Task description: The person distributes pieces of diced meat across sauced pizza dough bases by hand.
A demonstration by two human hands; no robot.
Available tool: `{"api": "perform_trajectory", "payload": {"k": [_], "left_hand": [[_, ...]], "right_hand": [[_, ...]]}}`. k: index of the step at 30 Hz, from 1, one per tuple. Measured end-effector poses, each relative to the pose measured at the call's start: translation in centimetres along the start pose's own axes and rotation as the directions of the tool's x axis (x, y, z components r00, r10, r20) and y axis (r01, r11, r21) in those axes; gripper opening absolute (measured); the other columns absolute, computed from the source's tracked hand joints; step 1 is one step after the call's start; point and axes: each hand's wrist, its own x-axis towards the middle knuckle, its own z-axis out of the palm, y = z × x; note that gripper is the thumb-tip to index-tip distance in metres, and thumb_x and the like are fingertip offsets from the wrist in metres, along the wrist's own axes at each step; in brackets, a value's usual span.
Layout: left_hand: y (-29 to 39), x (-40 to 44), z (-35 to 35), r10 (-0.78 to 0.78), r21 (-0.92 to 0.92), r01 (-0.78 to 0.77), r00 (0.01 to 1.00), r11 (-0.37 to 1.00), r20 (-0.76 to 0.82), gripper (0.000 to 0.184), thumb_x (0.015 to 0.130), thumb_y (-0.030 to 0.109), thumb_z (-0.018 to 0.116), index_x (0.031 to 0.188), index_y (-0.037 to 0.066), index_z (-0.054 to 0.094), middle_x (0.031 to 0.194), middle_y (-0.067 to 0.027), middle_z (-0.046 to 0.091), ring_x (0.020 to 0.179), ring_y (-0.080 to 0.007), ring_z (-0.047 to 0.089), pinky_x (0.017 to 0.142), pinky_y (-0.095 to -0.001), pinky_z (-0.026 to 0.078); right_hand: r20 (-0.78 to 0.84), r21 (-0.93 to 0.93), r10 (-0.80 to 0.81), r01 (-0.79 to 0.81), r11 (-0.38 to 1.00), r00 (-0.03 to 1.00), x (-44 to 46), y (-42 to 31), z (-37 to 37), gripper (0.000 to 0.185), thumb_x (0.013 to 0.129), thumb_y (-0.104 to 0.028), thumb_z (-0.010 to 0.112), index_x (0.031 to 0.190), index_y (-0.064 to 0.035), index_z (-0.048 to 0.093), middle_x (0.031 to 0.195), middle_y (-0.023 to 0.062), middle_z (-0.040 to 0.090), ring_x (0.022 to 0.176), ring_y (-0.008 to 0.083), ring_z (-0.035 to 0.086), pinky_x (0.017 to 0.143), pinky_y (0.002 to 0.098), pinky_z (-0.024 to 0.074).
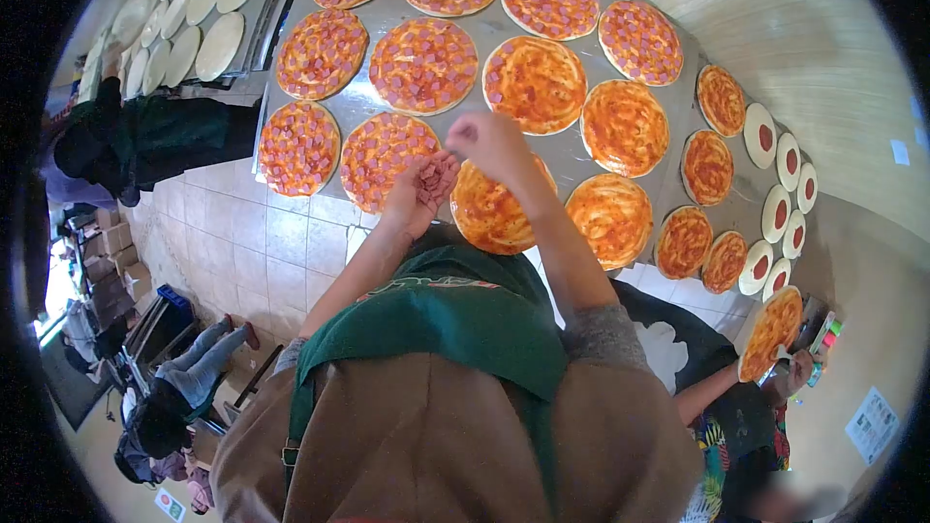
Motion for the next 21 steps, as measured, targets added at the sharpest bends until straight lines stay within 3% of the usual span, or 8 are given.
{"api": "perform_trajectory", "payload": {"k": [1, 4, 5, 8, 14, 17, 20, 21], "left_hand": [[0.0, 0.1, 0.3, 0.004, -0.010, -0.004, 1.000, 1.000, 0.000, 0.027, 0.096, 0.021, 0.045, 0.108, 0.000, 0.059, 0.101, -0.0094, 0.066, 0.096, -0.0186, 0.063, 0.087, -0.0299, 0.051], [0.2, 0.4, 0.5, 0.010, 0.011, -0.011, 0.996, 1.000, 0.087, 0.027, 0.096, 0.020, 0.045, 0.107, 0.000, 0.059, 0.100, -0.0090, 0.065, 0.092, -0.0174, 0.063, 0.082, -0.0277, 0.051], [0.1, 0.6, 0.7, 0.026, -0.014, -0.025, 0.996, 1.000, 0.087, 0.027, 0.096, 0.021, 0.045, 0.107, 0.000, 0.059, 0.100, -0.0087, 0.065, 0.091, -0.0169, 0.063, 0.081, -0.0274, 0.051], [-0.5, 1.5, 1.0, 0.062, -0.083, -0.055, 0.994, 0.995, 0.090, 0.028, 0.096, 0.022, 0.045, 0.109, 0.001, 0.059, 0.101, -0.0085, 0.065, 0.091, -0.0171, 0.063, 0.080, -0.0287, 0.051], [-0.9, 2.1, 1.8, 0.080, -0.162, -0.064, 0.992, 0.985, 0.096, 0.029, 0.095, 0.022, 0.044, 0.111, 0.002, 0.058, 0.104, -0.0097, 0.065, 0.095, -0.0202, 0.064, 0.085, -0.0340, 0.052], [-1.0, 1.9, 2.3, 0.089, -0.198, -0.066, 0.990, 0.978, 0.110, 0.029, 0.095, 0.022, 0.044, 0.111, 0.002, 0.058, 0.104, -0.0099, 0.065, 0.095, -0.0207, 0.064, 0.088, -0.0352, 0.051], [-0.9, 1.7, 2.6, 0.073, -0.231, -0.047, 0.992, 0.972, 0.105, 0.029, 0.096, 0.021, 0.044, 0.111, 0.002, 0.057, 0.105, -0.0100, 0.065, 0.097, -0.0209, 0.064, 0.090, -0.0359, 0.051], [-0.7, 1.5, 3.0, 0.072, -0.232, -0.045, 0.991, 0.972, 0.113, 0.029, 0.096, 0.021, 0.043, 0.111, 0.002, 0.057, 0.105, -0.0100, 0.065, 0.097, -0.0209, 0.063, 0.090, -0.0358, 0.051]], "right_hand": [[0.105, 0.042, 0.036, -0.041, 0.998, 0.994, -1.3, -0.9, 0.3, 0.019, 0.074, -0.016, 0.074, 0.090, -0.0059, 0.069, 0.077, 0.0091, 0.064, 0.072, 0.0260, 0.064, 0.066, 0.0354, 0.0503], [-0.026, -0.133, -0.143, 0.138, 0.981, 0.989, -3.7, -2.8, 1.4, 0.024, 0.073, -0.018, 0.073, 0.091, -0.0050, 0.065, 0.089, 0.0126, 0.062, 0.083, 0.0311, 0.061, 0.073, 0.0398, 0.0492], [-0.020, -0.171, -0.105, 0.100, 0.980, 0.994, -4.2, -2.8, 1.7, 0.031, 0.073, -0.013, 0.072, 0.101, -0.0052, 0.061, 0.097, 0.0135, 0.057, 0.090, 0.0324, 0.058, 0.078, 0.0401, 0.0481], [-0.130, -0.231, -0.174, 0.141, 0.963, 0.976, -4.8, -2.9, 2.1, 0.032, 0.075, -0.009, 0.069, 0.104, -0.0048, 0.059, 0.099, 0.0137, 0.058, 0.089, 0.0326, 0.059, 0.078, 0.0411, 0.0485], [-0.247, -0.115, -0.224, 0.201, 0.973, 0.943, -5.5, -1.3, 2.5, 0.028, 0.080, -0.004, 0.065, 0.107, -0.0023, 0.058, 0.100, 0.0130, 0.058, 0.091, 0.0292, 0.061, 0.077, 0.0358, 0.0496], [-0.249, 0.150, -0.033, 0.072, 0.986, 0.968, -5.5, -0.9, 2.4, 0.021, 0.084, 0.000, 0.060, 0.104, -0.0030, 0.059, 0.098, 0.0093, 0.061, 0.092, 0.0229, 0.062, 0.077, 0.0340, 0.0501], [-0.055, 0.675, 0.166, -0.086, 0.732, 0.985, -5.1, -0.2, 1.4, 0.019, 0.088, -0.005, 0.059, 0.106, -0.0039, 0.062, 0.100, 0.0039, 0.064, 0.091, 0.0133, 0.060, 0.074, 0.0297, 0.0493], [-0.015, 0.737, 0.199, -0.124, 0.665, 0.980, -5.1, 0.3, 1.1, 0.019, 0.088, -0.006, 0.059, 0.107, -0.0044, 0.062, 0.100, 0.0030, 0.064, 0.089, 0.0116, 0.060, 0.073, 0.0283, 0.0488]]}}
